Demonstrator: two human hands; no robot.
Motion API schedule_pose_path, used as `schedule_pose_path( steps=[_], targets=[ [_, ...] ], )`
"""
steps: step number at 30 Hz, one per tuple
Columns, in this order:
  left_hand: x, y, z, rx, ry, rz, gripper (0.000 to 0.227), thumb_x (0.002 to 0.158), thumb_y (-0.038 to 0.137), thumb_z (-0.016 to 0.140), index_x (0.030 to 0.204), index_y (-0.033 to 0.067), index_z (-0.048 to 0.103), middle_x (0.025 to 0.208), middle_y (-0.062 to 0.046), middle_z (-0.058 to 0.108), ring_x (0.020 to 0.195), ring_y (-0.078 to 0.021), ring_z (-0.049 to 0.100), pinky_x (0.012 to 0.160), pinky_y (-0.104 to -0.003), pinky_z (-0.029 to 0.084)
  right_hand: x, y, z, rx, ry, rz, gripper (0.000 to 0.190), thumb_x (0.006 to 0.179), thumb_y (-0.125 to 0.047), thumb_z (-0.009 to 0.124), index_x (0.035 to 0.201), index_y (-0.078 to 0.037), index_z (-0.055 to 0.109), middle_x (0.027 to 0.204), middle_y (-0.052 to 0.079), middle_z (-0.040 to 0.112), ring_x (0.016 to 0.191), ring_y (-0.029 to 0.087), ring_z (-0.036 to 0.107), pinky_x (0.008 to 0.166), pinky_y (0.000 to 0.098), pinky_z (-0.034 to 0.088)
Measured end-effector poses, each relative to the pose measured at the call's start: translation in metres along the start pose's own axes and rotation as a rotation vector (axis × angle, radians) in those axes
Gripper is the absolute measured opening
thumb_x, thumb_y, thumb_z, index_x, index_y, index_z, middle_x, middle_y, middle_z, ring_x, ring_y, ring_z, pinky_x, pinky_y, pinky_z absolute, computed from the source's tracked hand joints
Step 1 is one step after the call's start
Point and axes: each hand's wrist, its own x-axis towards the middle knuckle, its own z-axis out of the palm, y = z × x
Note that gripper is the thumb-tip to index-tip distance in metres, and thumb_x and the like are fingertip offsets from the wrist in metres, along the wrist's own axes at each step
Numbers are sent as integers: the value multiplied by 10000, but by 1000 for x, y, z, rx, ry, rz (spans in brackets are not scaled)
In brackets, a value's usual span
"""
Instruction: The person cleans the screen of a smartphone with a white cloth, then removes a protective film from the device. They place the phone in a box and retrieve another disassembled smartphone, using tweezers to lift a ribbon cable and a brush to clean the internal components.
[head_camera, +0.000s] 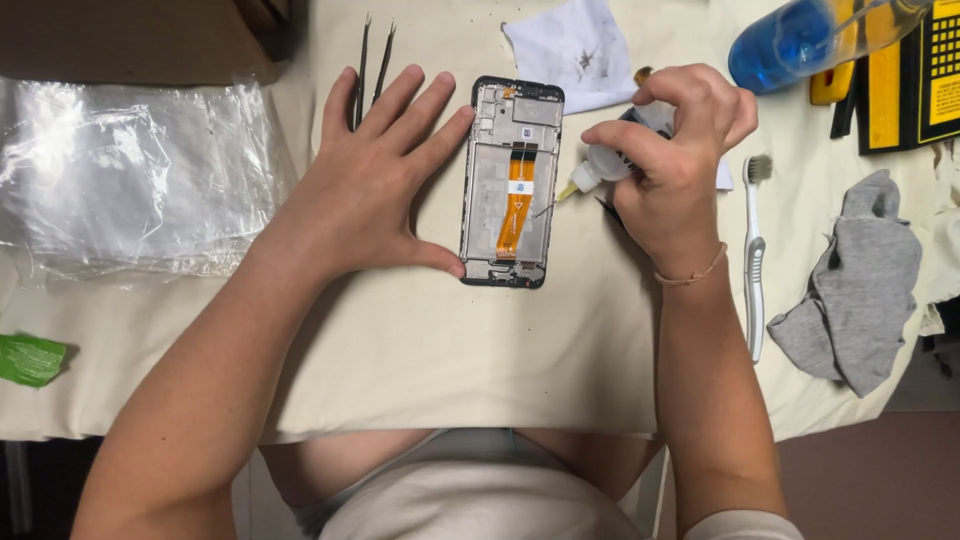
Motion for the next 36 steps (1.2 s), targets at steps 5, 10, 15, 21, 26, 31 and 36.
schedule_pose_path(
  steps=[5, 10, 15, 21, 26, 31, 36],
  targets=[
    [0, 0, 0, -1, 6, 6, 1371, 597, 892, 749, 1582, 16, 373, 1649, -244, 318, 1524, -438, 253, 1147, -734, 129, -1, 2, 0, 46, 0, 19, 285, 877, 81, 748, 957, -183, 819, 1134, 80, 507, 1146, 355, 523, 996, 536, 256],
    [0, 1, -2, -9, 21, 13, 1360, 610, 898, 739, 1573, 5, 387, 1641, -250, 331, 1515, -451, 272, 1139, -744, 144, 4, -23, -5, 201, -92, 8, 276, 916, 70, 702, 977, -184, 794, 1124, 97, 496, 1150, 365, 505, 1000, 500, 255],
    [-1, 0, 0, 8, 10, 6, 1364, 605, 895, 743, 1580, 13, 379, 1650, -243, 312, 1521, -441, 258, 1139, -743, 142, 5, -46, 4, 161, -48, -89, 300, 919, 67, 629, 938, -193, 778, 1091, 90, 522, 1092, 336, 517, 941, 516, 265],
    [0, 1, -2, -8, 7, 6, 1348, 620, 883, 747, 1580, 13, 374, 1651, -248, 307, 1523, -447, 250, 1140, -745, 133, 5, -50, 7, 126, -84, -154, 347, 876, 126, 596, 944, -167, 770, 1130, 94, 538, 1130, 326, 500, 969, 526, 250],
    [1, 2, -4, -1, -6, 21, 1358, 628, 891, 732, 1587, 6, 355, 1654, -249, 301, 1525, -450, 248, 1150, -737, 125, 2, -40, 6, 166, -67, -130, 346, 908, 110, 621, 940, -193, 784, 1131, 80, 533, 1130, 338, 505, 958, 521, 246],
    [1, 3, -7, 16, -6, 20, 1371, 619, 900, 718, 1586, 2, 347, 1643, -254, 326, 1526, -440, 245, 1143, -741, 127, 0, -36, 5, 179, -88, -105, 343, 902, 122, 638, 939, -183, 790, 1164, 91, 525, 1160, 353, 491, 993, 529, 238],
    [-1, 4, -15, -16, 10, 58, 1353, 645, 900, 685, 1583, -20, 359, 1630, -273, 361, 1521, -453, 271, 1160, -725, 109, -2, -29, -7, 334, -109, 163, 372, 839, 63, 631, 1087, -181, 761, 1166, 65, 501, 1187, 316, 490, 1059, 475, 253]
  ],
)
